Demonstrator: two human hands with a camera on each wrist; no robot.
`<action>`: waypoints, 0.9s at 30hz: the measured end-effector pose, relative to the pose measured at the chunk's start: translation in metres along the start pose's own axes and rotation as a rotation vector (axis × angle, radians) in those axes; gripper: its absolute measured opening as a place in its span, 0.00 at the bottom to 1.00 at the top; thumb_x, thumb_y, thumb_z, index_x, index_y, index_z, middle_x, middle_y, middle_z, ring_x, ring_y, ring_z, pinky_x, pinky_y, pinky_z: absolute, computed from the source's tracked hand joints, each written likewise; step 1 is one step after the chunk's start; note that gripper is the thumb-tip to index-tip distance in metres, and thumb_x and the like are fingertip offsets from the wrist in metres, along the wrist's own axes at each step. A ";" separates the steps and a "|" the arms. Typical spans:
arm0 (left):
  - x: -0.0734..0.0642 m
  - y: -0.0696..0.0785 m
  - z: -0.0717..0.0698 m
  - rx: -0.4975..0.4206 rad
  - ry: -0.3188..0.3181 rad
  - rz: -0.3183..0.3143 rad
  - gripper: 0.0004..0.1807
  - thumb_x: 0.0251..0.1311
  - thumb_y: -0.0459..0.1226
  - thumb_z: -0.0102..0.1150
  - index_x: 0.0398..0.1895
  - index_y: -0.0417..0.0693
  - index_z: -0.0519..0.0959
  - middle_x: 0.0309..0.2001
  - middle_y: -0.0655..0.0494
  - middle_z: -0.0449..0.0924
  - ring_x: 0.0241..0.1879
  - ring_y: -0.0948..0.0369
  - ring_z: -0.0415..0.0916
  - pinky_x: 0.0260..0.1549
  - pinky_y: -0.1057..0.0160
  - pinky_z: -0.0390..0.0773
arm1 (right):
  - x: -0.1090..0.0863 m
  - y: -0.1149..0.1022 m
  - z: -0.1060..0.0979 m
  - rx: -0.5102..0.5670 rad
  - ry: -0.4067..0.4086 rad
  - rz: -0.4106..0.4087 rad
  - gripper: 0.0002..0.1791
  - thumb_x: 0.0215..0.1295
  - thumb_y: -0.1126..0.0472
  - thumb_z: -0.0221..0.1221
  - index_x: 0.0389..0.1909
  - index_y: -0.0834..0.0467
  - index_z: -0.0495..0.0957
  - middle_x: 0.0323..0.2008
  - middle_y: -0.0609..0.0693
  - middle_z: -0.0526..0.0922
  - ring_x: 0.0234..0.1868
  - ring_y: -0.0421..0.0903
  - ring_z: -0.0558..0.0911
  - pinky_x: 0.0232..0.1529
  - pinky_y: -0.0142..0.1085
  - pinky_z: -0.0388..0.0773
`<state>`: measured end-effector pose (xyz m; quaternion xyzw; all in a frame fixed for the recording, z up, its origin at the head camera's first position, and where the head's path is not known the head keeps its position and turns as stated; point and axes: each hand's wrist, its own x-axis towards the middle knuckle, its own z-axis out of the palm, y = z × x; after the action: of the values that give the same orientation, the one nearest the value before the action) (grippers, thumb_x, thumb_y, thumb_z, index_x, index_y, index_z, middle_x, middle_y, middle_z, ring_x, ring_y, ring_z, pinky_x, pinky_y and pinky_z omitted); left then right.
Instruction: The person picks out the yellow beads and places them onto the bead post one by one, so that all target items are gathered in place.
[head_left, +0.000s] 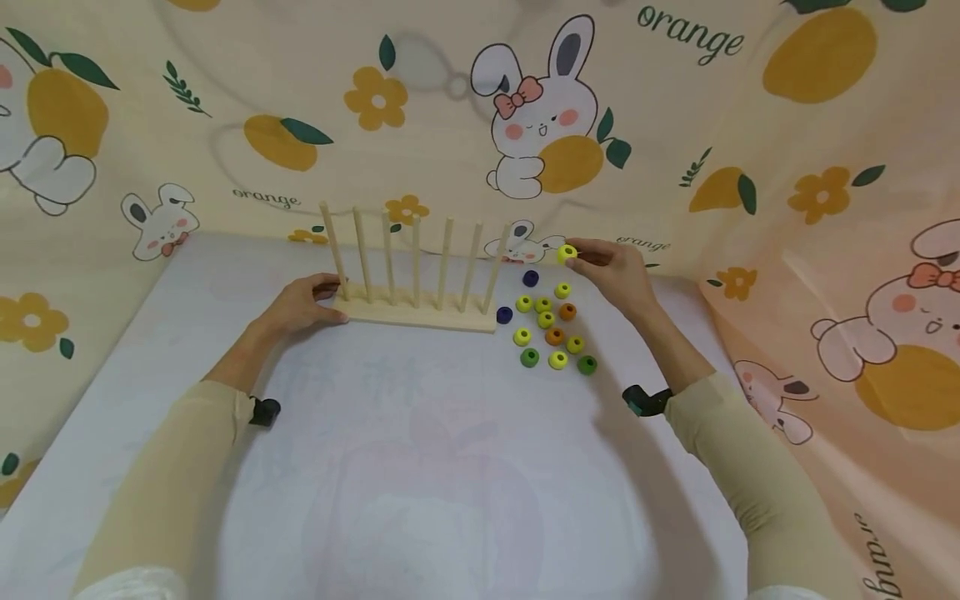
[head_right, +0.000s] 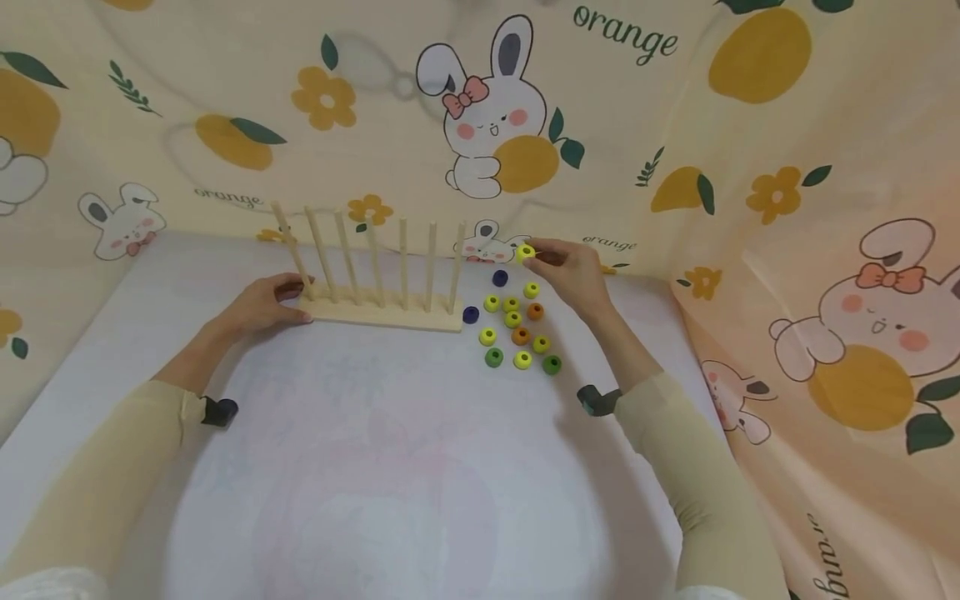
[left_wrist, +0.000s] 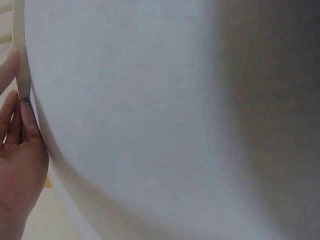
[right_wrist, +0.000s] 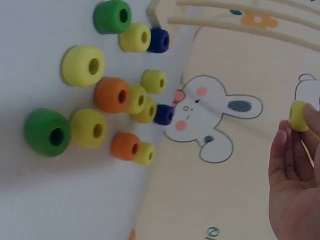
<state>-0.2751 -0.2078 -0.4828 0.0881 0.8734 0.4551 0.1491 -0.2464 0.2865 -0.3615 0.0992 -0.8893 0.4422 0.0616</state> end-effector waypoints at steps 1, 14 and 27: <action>0.000 0.000 0.000 0.000 -0.003 0.003 0.44 0.54 0.34 0.73 0.72 0.33 0.61 0.70 0.35 0.64 0.70 0.42 0.62 0.69 0.49 0.63 | 0.001 -0.003 0.000 -0.005 0.001 -0.007 0.19 0.65 0.57 0.66 0.57 0.56 0.82 0.52 0.54 0.84 0.45 0.44 0.84 0.46 0.26 0.81; -0.001 -0.002 -0.005 0.012 -0.026 0.003 0.43 0.56 0.33 0.72 0.73 0.33 0.60 0.71 0.35 0.62 0.70 0.42 0.61 0.70 0.49 0.63 | 0.019 -0.038 0.001 0.028 -0.015 -0.098 0.19 0.66 0.58 0.65 0.57 0.56 0.82 0.51 0.54 0.85 0.44 0.44 0.84 0.47 0.26 0.80; -0.002 0.002 -0.002 -0.017 -0.031 -0.011 0.43 0.56 0.32 0.71 0.72 0.33 0.60 0.71 0.35 0.63 0.69 0.43 0.62 0.69 0.49 0.63 | 0.033 -0.064 0.012 0.056 -0.054 -0.147 0.20 0.66 0.59 0.65 0.58 0.59 0.81 0.49 0.55 0.85 0.45 0.47 0.84 0.50 0.29 0.81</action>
<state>-0.2740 -0.2091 -0.4796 0.0889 0.8675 0.4604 0.1658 -0.2638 0.2354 -0.3127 0.1776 -0.8683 0.4583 0.0670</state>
